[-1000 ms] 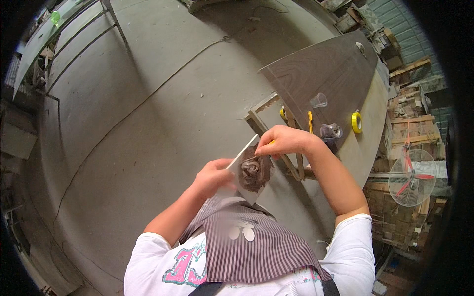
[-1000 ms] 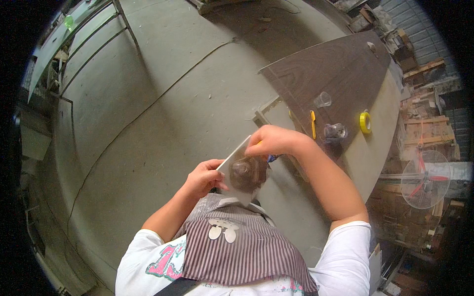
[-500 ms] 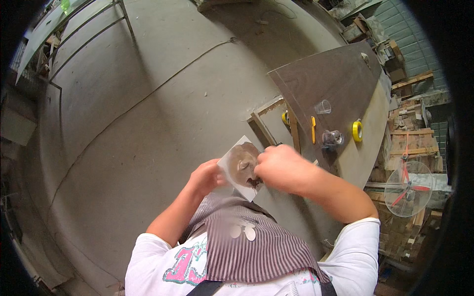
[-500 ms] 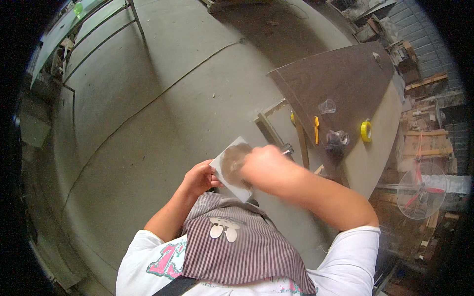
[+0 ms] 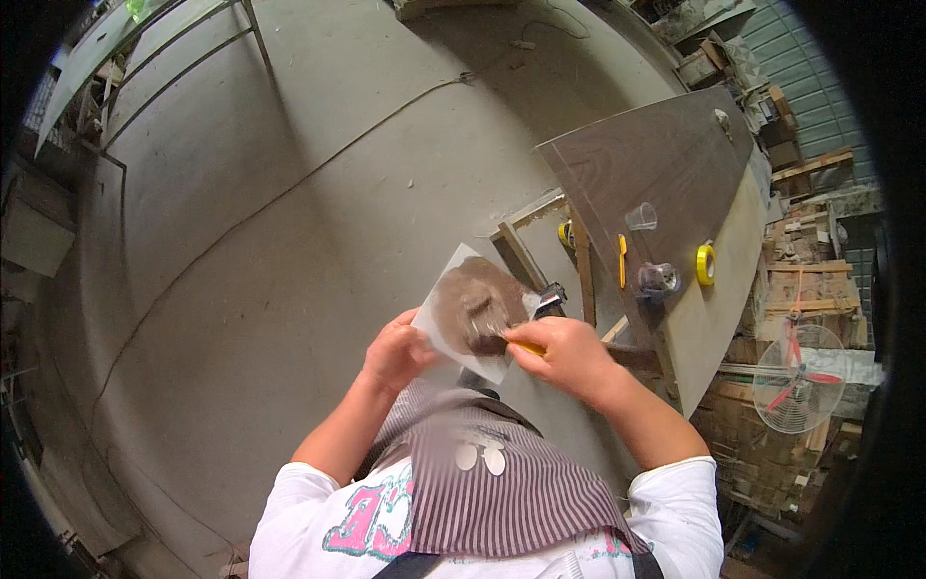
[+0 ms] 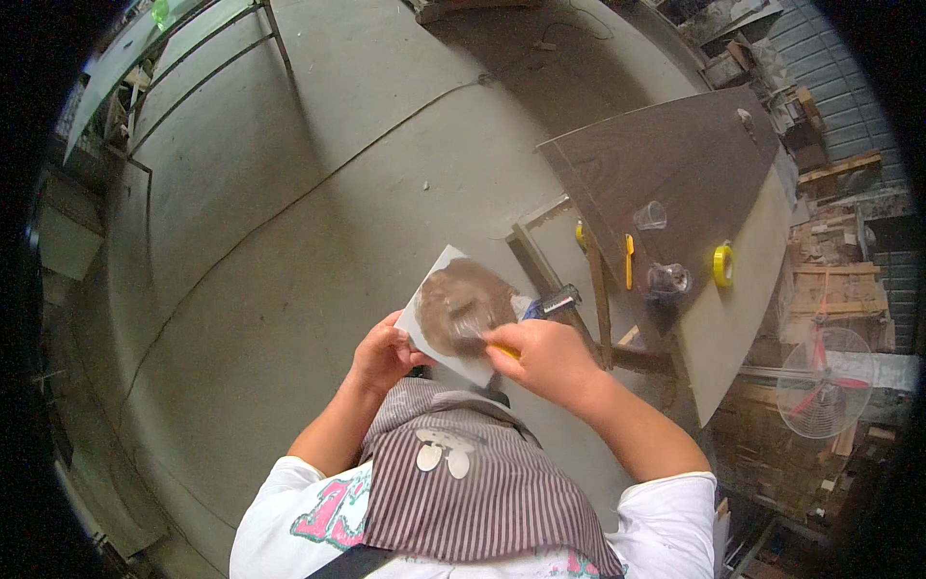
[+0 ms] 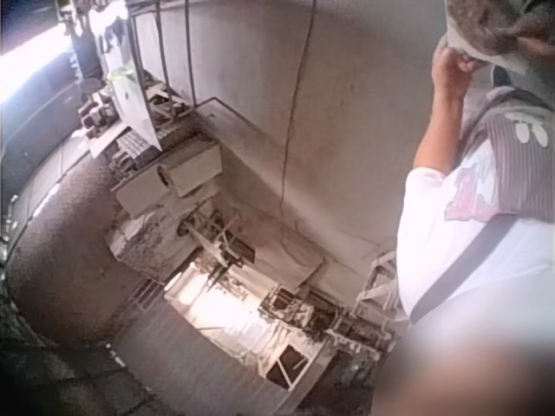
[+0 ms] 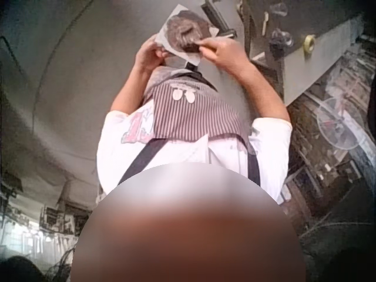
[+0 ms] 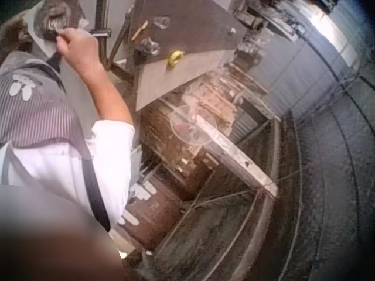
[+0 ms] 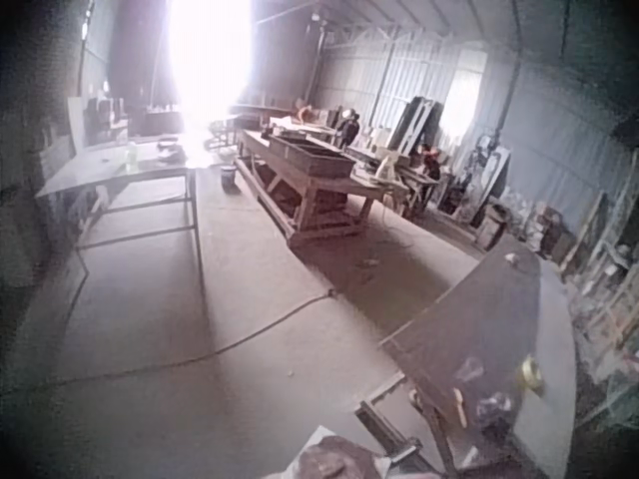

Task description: The person uses a caulking gun to dispense adhesive onto a small square board, then spreads it with a yellow plastic scraper. They repeatedly apply adhesive to the edge of a large wooden panel, smoothing it along the seam. The person reloads the caulking gun and continues the process.

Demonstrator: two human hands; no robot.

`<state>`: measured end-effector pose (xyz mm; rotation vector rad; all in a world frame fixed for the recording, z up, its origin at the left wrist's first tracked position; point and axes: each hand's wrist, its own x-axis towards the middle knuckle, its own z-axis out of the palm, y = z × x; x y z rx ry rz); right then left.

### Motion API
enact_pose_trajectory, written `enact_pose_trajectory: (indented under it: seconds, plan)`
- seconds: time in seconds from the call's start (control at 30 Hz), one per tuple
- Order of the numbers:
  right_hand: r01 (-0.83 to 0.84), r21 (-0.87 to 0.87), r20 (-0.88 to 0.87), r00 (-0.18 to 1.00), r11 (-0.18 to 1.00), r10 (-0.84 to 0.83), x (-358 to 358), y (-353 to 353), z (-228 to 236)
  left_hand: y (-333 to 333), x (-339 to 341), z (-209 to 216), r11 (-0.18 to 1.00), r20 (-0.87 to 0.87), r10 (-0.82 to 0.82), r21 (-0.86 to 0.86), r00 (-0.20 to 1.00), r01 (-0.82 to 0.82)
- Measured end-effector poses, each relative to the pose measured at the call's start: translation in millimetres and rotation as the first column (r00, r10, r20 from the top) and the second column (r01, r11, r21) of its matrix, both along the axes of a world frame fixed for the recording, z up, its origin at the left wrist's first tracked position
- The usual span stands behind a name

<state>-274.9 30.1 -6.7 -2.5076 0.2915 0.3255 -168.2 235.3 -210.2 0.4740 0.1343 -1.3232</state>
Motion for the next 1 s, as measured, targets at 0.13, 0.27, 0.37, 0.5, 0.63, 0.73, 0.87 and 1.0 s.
enact_pose_trajectory:
  seconds: [0.13,0.27,0.37,0.5,0.63,0.73,0.87,1.0]
  plan:
    - [0.307,-0.042,0.136,0.944,0.951,-0.299,3.1,5.1,2.4,0.7,1.0,-4.6,0.999,-0.002,-0.051,-0.002,0.999,0.051]
    - [0.054,-0.031,-0.093,0.994,0.998,-0.057,0.0,5.3,-1.8,-8.1,1.0,-9.4,0.985,-0.028,-0.035,-0.172,0.999,0.03]
    - [0.282,-0.027,0.165,0.947,0.959,-0.274,-7.2,-1.3,-7.0,-9.5,-1.6,-8.7,0.998,0.017,-0.06,-0.016,0.998,0.06]
    - [0.139,0.004,0.006,0.99,0.99,-0.139,-14.1,0.0,-20.0,-9.2,1.6,-8.7,0.998,0.02,-0.055,-0.027,0.998,0.055]
    - [0.356,0.043,0.354,0.868,0.933,-0.348,-31.1,-11.3,-16.6,-10.2,4.6,-5.4,0.998,0.002,-0.063,-0.005,0.998,0.063]
    - [0.523,0.536,0.052,0.763,0.662,-0.645,-45.5,-2.3,-29.1,-15.8,5.6,0.6,1.0,-0.018,0.006,-0.028,1.0,-0.006]
    - [0.695,0.714,-0.407,0.505,0.08,-0.761,-63.3,6.5,-43.3,-23.6,3.1,10.5,0.995,-0.011,0.1,-0.017,0.995,-0.1]
    - [0.629,0.76,-0.299,0.56,0.162,-0.773,-67.5,10.6,-43.2,-25.2,7.9,14.2,0.998,-0.021,0.048,-0.039,0.999,-0.049]
